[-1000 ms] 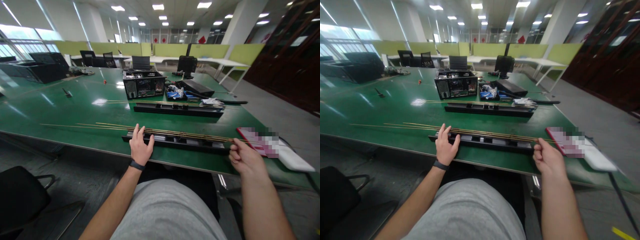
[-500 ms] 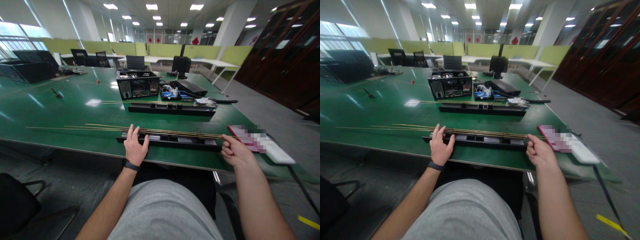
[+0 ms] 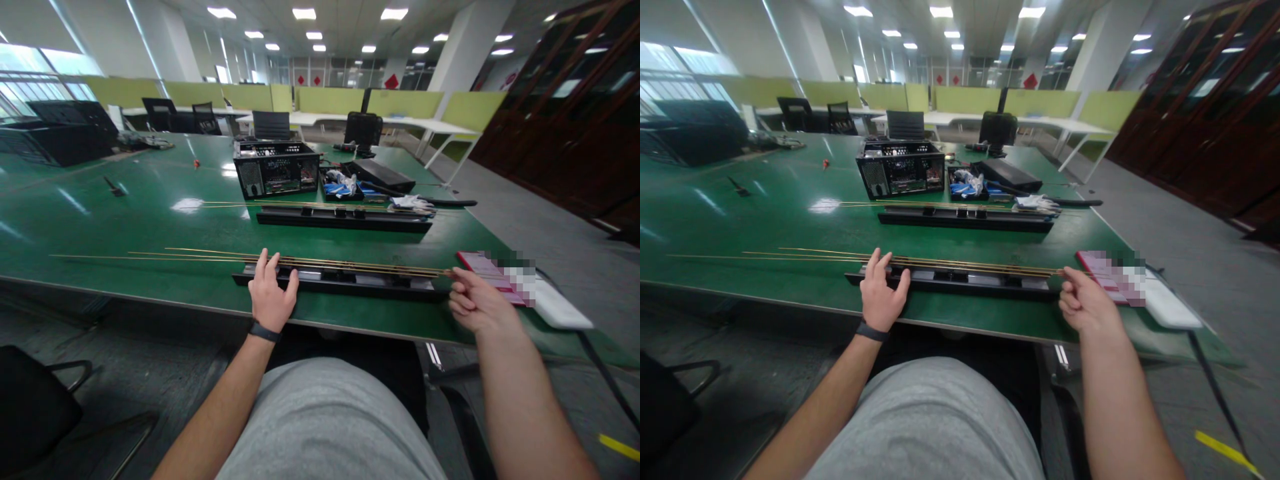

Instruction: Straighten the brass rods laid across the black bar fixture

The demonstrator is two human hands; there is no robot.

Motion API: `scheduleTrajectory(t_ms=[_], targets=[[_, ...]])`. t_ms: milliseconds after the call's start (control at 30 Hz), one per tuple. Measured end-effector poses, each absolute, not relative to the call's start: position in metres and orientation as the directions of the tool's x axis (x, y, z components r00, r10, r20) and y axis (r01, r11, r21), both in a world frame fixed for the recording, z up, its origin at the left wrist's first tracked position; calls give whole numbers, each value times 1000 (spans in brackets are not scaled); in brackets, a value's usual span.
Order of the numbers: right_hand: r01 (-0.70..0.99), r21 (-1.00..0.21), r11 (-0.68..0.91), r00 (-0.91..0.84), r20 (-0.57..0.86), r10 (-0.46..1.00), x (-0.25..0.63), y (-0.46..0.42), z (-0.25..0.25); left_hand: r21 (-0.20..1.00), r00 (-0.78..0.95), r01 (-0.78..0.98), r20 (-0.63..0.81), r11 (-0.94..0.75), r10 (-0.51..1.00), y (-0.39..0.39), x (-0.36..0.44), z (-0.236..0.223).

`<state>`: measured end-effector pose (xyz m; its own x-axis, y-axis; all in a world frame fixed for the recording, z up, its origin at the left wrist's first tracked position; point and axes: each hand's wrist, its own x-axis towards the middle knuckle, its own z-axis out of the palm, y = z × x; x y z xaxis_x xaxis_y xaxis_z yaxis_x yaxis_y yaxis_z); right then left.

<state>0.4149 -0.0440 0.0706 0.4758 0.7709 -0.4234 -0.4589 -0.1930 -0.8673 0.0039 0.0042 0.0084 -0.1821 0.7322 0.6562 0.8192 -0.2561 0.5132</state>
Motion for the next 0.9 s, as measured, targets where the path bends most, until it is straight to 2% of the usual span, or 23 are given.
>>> scheduleTrajectory(t_ms=[167, 567, 900], targets=[[-427, -889, -165, 509, -387, 769, 423, -43, 65, 512, -185, 822, 653, -248, 735, 4, 4, 8], [-468, -862, -195, 502, -441, 744, 426, -43, 69, 517, -185, 817, 653, -254, 735, 5, 4, 8], [-468, -867, -169, 507, -420, 753, 418, -43, 69, 503, -180, 828, 656, -246, 733, 5, 4, 7]])
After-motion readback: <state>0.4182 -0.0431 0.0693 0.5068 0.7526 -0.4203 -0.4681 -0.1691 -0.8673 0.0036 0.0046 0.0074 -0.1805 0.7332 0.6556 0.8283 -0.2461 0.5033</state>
